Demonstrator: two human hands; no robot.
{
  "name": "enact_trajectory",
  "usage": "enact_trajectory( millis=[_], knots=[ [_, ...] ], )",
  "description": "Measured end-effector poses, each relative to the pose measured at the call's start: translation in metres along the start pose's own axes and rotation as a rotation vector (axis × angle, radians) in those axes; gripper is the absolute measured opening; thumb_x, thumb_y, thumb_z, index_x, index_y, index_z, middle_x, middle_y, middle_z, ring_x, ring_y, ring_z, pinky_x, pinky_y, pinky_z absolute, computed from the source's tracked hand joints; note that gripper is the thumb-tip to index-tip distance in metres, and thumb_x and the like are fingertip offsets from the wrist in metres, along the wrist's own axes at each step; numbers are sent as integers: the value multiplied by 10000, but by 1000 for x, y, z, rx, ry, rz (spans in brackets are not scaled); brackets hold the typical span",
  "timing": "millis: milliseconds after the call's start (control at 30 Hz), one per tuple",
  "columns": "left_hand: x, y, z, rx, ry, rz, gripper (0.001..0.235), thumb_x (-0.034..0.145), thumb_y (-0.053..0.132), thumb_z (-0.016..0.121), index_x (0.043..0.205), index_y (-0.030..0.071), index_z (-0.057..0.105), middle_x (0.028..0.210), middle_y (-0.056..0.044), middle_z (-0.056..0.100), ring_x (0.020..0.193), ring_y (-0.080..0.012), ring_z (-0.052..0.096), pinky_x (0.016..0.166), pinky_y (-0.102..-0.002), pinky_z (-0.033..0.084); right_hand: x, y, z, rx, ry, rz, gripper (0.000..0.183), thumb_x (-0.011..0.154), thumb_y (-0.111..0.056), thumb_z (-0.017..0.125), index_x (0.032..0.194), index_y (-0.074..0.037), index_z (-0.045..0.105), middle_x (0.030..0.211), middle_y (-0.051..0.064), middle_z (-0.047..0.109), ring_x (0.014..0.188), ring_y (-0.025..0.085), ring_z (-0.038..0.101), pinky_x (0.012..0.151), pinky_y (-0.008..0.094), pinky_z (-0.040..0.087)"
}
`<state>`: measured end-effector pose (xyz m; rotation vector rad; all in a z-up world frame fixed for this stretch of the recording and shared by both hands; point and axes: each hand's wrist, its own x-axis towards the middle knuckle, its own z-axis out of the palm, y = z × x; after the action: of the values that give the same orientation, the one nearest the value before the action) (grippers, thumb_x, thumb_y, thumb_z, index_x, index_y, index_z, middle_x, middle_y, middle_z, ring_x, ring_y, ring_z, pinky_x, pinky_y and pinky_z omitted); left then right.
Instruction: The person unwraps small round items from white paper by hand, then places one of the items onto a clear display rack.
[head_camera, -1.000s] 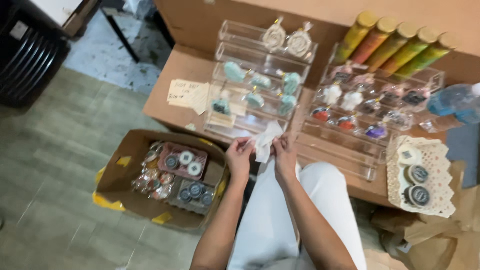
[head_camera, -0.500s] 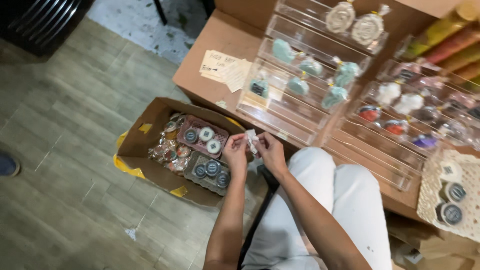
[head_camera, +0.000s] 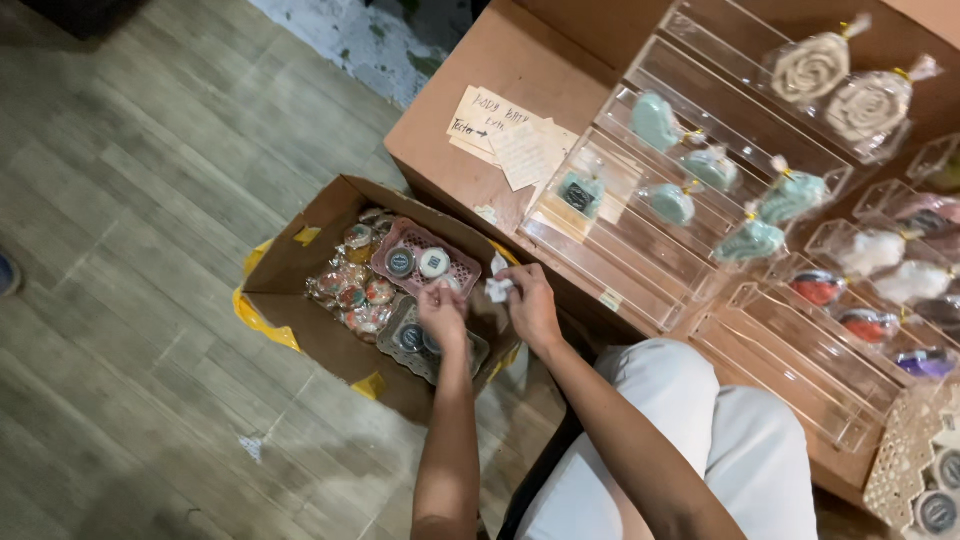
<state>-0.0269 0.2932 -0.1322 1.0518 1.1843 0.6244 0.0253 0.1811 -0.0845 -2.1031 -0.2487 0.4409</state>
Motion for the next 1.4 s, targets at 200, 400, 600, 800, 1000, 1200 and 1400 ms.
enact_trajectory(
  millis=[200, 400, 600, 800, 1000, 1200, 1400],
  knots=[
    [43, -9, 7, -96, 62, -87, 80, 922, 94, 669, 856, 95, 623, 688, -38, 676, 570, -50, 603, 500, -154, 494, 15, 22, 19, -81, -57, 36, 320, 908, -3, 602, 1186, -123, 702, 1194, 142, 568, 1113, 395, 663, 954, 478, 572],
    [81, -9, 36, -172, 194, -107, 170, 906, -58, 641, 1007, 78, 653, 807, -62, 644, 550, -147, 661, 472, -218, 583, 3, 43, 41, -305, -156, 104, 332, 865, -22, 635, 1193, -40, 686, 1243, 201, 531, 1100, 465, 658, 954, 531, 580],
    [116, -1, 63, -292, 379, 48, 225, 846, -203, 495, 927, -11, 579, 828, -81, 525, 710, -186, 599, 643, -238, 586, -7, 68, 60, -322, -248, 204, 307, 891, -104, 632, 1183, -11, 659, 1244, 205, 513, 1059, 507, 660, 950, 561, 577],
    [192, -31, 53, 422, 638, -14, 113, 802, 147, 734, 908, 168, 766, 895, -80, 760, 974, -274, 735, 934, -367, 552, 0, 69, 68, -202, -306, 294, 291, 881, -118, 625, 1151, -42, 702, 1210, 188, 553, 1108, 499, 641, 922, 530, 581],
    [260, -47, 29, 115, 558, -132, 563, 940, -79, 522, 1482, 48, 431, 1495, -231, 360, 1334, -450, 487, 1134, -503, 482, -1, 69, 90, -204, -417, 383, 337, 972, -128, 512, 1266, -109, 676, 1144, 84, 453, 1101, 326, 618, 975, 391, 457],
    [272, -28, 20, 680, 385, -70, 692, 987, 77, 665, 1574, 243, 337, 1628, -208, 204, 1488, -437, 250, 1151, -589, 361, 2, 57, 90, -210, -499, 472, 338, 983, -197, 556, 1286, -139, 695, 1191, 57, 487, 1168, 282, 608, 1035, 370, 438],
    [293, -42, 9, 349, 207, -246, 635, 915, -68, 609, 1442, 281, 540, 1612, -123, 217, 1369, -398, 454, 1081, -435, 541, -6, 85, 108, -199, -531, 458, 345, 980, -149, 546, 1292, -93, 685, 1210, 52, 511, 1155, 288, 617, 1038, 379, 463]
  ],
)
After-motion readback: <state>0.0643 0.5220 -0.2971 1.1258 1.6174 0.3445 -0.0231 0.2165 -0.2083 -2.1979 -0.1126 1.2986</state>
